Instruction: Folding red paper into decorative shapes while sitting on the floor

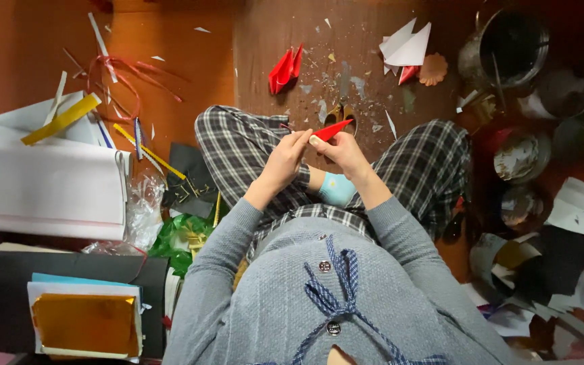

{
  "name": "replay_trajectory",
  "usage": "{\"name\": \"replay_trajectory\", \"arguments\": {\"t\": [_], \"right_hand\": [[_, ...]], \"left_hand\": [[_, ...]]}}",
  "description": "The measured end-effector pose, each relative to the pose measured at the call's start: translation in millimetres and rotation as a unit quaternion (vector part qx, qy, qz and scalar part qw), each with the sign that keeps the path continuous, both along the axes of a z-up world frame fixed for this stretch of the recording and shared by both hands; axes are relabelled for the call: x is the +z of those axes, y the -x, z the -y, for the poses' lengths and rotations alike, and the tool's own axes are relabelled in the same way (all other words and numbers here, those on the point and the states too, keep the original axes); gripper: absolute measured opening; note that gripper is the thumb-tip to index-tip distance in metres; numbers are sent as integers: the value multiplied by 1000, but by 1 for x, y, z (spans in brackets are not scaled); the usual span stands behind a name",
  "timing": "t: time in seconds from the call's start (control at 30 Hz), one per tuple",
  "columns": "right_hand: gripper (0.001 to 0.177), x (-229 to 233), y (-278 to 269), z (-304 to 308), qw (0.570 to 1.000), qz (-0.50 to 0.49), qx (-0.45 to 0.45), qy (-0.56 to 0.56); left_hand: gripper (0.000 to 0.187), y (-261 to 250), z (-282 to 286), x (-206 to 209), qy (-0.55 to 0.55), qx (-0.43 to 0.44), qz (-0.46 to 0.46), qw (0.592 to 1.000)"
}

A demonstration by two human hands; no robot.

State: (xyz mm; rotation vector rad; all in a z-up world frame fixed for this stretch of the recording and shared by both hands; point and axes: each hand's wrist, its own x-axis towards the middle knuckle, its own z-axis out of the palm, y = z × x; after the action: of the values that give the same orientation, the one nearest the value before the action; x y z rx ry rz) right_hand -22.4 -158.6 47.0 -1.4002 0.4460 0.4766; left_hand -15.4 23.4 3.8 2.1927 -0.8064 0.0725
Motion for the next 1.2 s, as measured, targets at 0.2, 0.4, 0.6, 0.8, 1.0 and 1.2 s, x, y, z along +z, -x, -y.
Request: {"name": "replay_trajectory", "arguments": {"t": [0.2, 0.4, 0.6, 0.8, 1.0, 1.2], "right_hand": [[28, -53, 4, 2, 1000, -13, 16, 4], [44, -25, -10, 4, 995, 7, 85, 48], [44, -94, -31, 77, 920, 57, 47, 384], [49, -130, -37, 119, 872, 31, 5, 488], [49, -116, -41, 105, 840, 13, 51, 540], [26, -124, -89, 147, 828, 184, -191, 493]], "left_hand": [[40, 11, -3, -53, -163, 37, 125, 978], [22, -18, -12, -97, -317, 84, 154, 932], [13, -106, -46, -126, -170, 246, -35, 954], [12, -154, -42, -136, -137, 340, -107, 924], [16, -170, -40, -168, -196, 356, -124, 905], [23, -163, -37, -162, -212, 359, -111, 902]]}}
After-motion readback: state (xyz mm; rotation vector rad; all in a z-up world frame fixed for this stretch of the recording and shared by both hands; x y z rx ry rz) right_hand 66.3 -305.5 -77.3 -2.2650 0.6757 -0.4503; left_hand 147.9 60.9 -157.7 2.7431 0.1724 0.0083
